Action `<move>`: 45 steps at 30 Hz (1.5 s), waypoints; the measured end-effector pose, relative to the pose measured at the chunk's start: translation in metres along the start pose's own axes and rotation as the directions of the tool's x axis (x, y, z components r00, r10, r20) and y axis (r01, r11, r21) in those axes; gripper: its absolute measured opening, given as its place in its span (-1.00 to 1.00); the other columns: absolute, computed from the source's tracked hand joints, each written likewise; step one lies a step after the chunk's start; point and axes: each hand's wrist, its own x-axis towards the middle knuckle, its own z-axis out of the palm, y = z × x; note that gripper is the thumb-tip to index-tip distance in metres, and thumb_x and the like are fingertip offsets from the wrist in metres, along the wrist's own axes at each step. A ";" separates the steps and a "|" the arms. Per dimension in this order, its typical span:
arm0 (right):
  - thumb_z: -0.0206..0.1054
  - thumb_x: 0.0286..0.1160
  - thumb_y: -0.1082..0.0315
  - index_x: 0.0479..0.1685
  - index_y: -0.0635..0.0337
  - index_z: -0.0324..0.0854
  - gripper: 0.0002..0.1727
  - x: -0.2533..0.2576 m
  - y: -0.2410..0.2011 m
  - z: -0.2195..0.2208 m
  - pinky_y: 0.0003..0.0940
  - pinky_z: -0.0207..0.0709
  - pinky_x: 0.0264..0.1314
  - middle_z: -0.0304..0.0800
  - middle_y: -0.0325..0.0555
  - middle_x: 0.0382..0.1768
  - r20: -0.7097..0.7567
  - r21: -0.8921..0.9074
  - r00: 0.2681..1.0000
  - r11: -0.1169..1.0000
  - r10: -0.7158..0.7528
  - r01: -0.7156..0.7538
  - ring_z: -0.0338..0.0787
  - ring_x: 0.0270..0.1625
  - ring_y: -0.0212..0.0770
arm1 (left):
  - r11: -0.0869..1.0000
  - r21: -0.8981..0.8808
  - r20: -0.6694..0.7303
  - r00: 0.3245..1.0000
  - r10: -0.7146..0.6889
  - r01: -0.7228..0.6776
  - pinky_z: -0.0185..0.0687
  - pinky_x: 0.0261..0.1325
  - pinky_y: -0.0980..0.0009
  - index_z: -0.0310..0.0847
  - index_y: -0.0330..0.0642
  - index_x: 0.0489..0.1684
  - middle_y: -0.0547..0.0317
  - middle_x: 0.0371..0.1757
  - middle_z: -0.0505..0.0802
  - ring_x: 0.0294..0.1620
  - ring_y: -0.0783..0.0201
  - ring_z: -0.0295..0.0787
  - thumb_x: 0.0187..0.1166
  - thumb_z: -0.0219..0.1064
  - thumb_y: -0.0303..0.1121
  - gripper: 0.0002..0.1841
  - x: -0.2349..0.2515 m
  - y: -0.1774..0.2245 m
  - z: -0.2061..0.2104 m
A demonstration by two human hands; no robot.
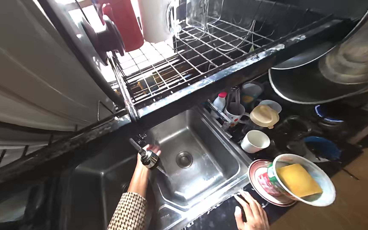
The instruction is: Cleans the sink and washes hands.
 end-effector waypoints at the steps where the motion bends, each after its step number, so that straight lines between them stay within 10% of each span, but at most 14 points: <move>1: 0.01 0.57 0.11 0.05 0.20 0.86 -0.48 0.000 0.000 0.000 0.10 0.45 0.51 0.77 0.22 0.31 0.004 0.002 1.000 1.000 0.005 -0.005 0.70 0.42 0.26 | 0.998 -0.036 -0.029 0.998 -0.062 0.061 0.74 0.04 0.03 0.33 -0.31 0.37 -0.27 0.12 0.75 0.08 -0.10 0.79 0.87 -0.17 -0.11 -0.56 -0.009 -0.007 -0.008; 13: 0.01 0.56 0.11 0.06 0.19 0.86 -0.48 -0.004 0.001 0.001 0.10 0.45 0.49 0.77 0.23 0.31 0.007 -0.021 1.000 1.000 0.004 -0.004 0.70 0.42 0.25 | 0.900 -0.249 -0.146 0.904 -0.401 0.359 0.79 -0.36 0.38 0.47 -0.20 -0.11 0.03 -0.33 0.78 -0.40 0.20 0.81 0.77 -0.11 -0.35 -0.77 -0.064 -0.070 -0.032; 16: 0.01 0.56 0.11 0.05 0.16 0.87 -0.49 -0.004 0.001 0.002 0.09 0.46 0.49 0.78 0.22 0.31 -0.004 -0.019 1.000 1.000 0.009 -0.009 0.70 0.41 0.25 | 0.892 -0.289 -0.151 0.904 -0.400 0.347 0.80 -0.24 0.34 0.44 -0.28 0.08 -0.06 -0.19 0.76 -0.26 0.13 0.82 0.78 -0.16 -0.34 -0.72 -0.056 -0.063 -0.017; 21: 0.00 0.56 0.11 0.04 0.18 0.86 -0.48 -0.005 0.000 0.001 0.07 0.46 0.50 0.79 0.20 0.29 -0.013 -0.002 1.000 1.000 0.014 -0.015 0.71 0.41 0.22 | 0.977 0.021 0.228 0.950 -0.211 0.212 0.72 0.26 0.13 0.34 -0.41 0.42 -0.28 0.25 0.76 0.26 -0.08 0.78 0.87 -0.31 -0.21 -0.51 -0.030 -0.006 0.032; 25: 0.01 0.56 0.12 0.03 0.18 0.87 -0.49 -0.004 0.001 0.001 0.08 0.45 0.51 0.79 0.20 0.29 -0.005 -0.007 1.000 1.000 0.015 -0.015 0.72 0.40 0.23 | 0.990 0.092 0.142 0.982 -0.121 0.109 0.71 0.24 0.04 0.28 -0.34 0.59 -0.32 0.35 0.73 0.28 -0.12 0.78 0.88 -0.18 -0.24 -0.53 -0.024 0.006 0.031; 31: 0.02 0.55 0.12 0.05 0.18 0.86 -0.49 -0.005 0.000 0.001 0.09 0.45 0.50 0.77 0.23 0.30 0.007 -0.005 1.000 1.000 0.012 -0.012 0.70 0.41 0.25 | 0.965 -0.045 -0.033 0.965 -0.260 0.258 0.81 -0.25 0.23 0.59 -0.26 -0.08 -0.07 -0.22 0.87 -0.24 0.06 0.88 0.81 -0.03 -0.28 -0.70 -0.049 -0.042 -0.027; 45: -0.02 0.58 0.11 0.04 0.16 0.87 -0.48 -0.005 -0.001 0.001 0.07 0.45 0.50 0.78 0.19 0.30 -0.010 -0.005 0.999 1.000 0.030 -0.030 0.70 0.42 0.21 | 0.919 -0.198 -0.094 0.927 -0.363 0.340 0.68 -0.46 0.43 0.47 -0.11 -0.41 0.18 -0.55 0.68 -0.59 0.27 0.67 0.79 -0.07 -0.33 -0.69 -0.056 -0.085 -0.013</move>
